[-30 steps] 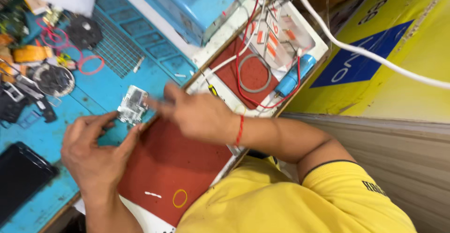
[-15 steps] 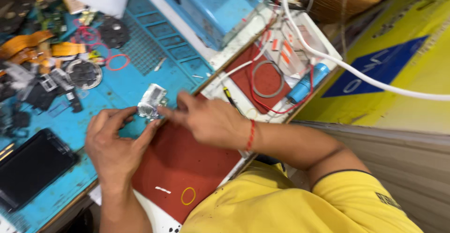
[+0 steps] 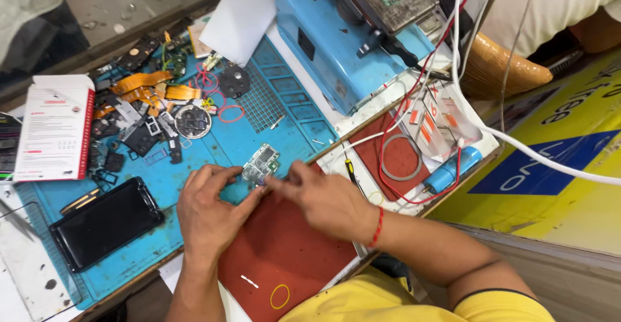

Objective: The person uses a hot air gun to heat a small circuit board, then cleans the board with a toothbrush. The person repeats the heating and cleaning process on the same board.

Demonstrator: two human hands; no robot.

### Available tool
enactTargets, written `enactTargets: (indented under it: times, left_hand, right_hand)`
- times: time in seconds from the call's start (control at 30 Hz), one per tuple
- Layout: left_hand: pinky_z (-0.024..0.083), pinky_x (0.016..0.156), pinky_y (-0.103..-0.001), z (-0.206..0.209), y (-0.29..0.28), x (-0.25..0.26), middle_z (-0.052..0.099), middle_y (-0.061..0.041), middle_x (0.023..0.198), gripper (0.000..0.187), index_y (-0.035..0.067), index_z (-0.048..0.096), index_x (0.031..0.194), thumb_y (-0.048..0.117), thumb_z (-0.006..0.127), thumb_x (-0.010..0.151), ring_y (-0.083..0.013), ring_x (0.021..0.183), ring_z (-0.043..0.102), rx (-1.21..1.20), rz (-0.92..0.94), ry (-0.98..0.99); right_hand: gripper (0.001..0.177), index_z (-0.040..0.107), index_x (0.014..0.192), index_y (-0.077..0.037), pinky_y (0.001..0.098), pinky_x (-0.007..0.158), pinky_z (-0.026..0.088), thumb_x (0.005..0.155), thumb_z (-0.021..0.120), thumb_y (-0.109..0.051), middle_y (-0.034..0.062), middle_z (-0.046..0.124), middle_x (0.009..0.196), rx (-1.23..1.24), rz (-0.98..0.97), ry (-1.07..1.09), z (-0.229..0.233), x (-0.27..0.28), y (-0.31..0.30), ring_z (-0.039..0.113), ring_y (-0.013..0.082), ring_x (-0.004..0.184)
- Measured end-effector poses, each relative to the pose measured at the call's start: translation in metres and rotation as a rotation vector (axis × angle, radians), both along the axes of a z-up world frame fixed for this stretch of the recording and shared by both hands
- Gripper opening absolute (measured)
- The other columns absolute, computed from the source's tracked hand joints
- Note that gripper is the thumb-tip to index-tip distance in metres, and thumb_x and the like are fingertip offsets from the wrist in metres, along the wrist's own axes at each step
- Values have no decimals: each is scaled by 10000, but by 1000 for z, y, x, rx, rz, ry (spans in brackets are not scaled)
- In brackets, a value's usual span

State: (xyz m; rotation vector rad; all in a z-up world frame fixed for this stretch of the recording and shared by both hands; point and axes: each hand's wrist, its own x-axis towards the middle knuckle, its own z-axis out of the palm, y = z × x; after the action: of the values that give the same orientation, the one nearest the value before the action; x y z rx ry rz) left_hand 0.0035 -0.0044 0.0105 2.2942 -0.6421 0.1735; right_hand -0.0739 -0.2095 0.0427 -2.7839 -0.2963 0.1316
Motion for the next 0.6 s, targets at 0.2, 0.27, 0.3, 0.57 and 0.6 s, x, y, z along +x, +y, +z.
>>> enactTargets:
  times: [0.2,0.27,0.3,0.57,0.6]
  left_hand:
    - [519,763,-397,-2,0,-3,671,-30,864,410,109,782,950,298,928,618,-255,853,646,28,19,26]
    - [519,762,-394,3,-1,0,677,-23,872,398,125,784,938,319,924,621,-252,861,652,26,18,14]
    - [517,756,-395,3,-1,1,680,-20,869,397,136,786,931,341,928,622,-250,857,654,30,20,31]
    - [487,763,-423,-8,3,-2,667,-19,868,394,135,746,900,394,941,675,-264,886,638,32,17,-23]
    - [481,759,-425,-8,5,-6,662,-17,864,396,136,748,914,394,942,685,-261,880,634,22,14,-38]
  right_hand:
    - [522,578,1444,-139,421,627,553,925,603,-98,135,587,1070,231,-81,-100,-16,0,-3,656,320,721]
    - [430,613,1389,-72,393,773,565,972,669,-160,115,599,1031,654,39,-225,-24,-14,23,665,300,872]
    - [328,640,1219,-50,389,737,558,937,711,-200,123,623,981,787,29,-60,-29,-24,38,665,287,829]
    - [277,652,953,-44,394,840,569,1067,587,-289,122,685,928,1010,923,482,-78,-100,183,703,301,914]
    - [269,650,1004,-42,398,851,567,1065,582,-295,127,684,924,1009,961,440,-76,-104,194,702,309,910]
